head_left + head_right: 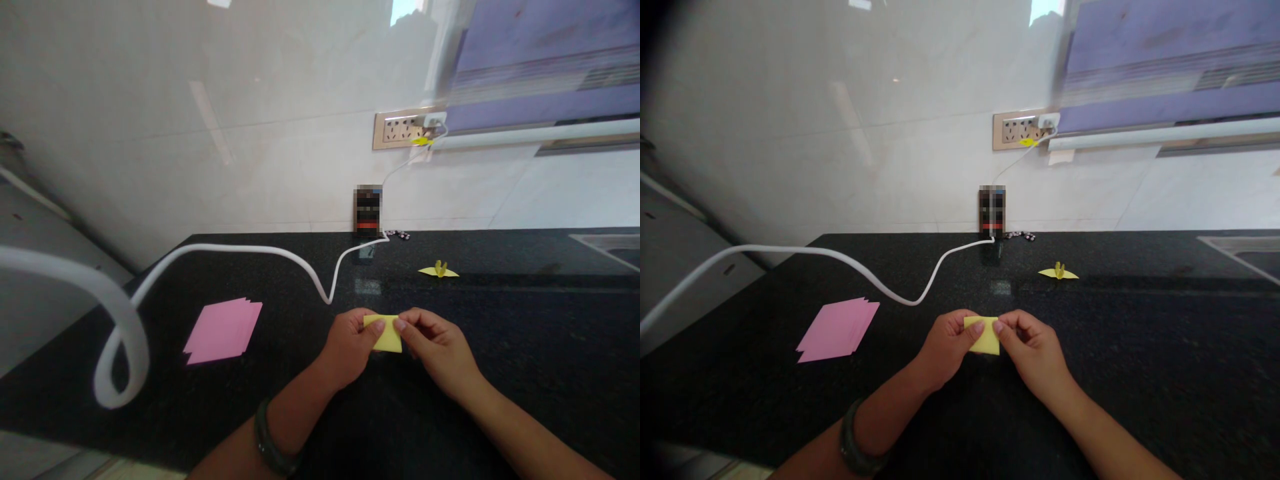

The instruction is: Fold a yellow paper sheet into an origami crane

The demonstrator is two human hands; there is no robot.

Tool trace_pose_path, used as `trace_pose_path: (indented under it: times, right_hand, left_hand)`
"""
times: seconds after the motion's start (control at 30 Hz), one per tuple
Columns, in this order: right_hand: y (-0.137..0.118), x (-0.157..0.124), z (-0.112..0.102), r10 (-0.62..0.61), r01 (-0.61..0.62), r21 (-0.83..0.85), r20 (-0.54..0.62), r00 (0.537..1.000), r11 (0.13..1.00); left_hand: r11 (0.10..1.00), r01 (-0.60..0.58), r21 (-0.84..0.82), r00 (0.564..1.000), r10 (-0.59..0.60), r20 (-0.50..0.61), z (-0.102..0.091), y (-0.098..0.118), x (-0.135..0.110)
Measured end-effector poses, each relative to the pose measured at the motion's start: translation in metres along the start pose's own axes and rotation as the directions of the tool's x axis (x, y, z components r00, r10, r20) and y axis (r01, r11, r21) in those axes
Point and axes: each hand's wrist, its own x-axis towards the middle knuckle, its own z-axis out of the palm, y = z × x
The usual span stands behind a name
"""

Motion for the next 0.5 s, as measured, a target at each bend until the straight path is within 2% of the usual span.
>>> trace_pose_path:
  times: [0.23,0.5]
  right_hand:
    - [0.0,-0.0008,-0.0003,0.079,-0.081,0.08,0.021,0.997,0.994]
    - [0.0032,-0.0006,-0.0013,0.095,-0.096,0.124,0.017,0.995,0.988]
  left_hand:
    - [1.0,0.003,-0.008,0.999,-0.002,0.035,0.0016,0.0006,-0.0017]
    - [1.0,0.007,-0.004,0.998,-0.007,0.056,0.0015,0.0049,-0.0029]
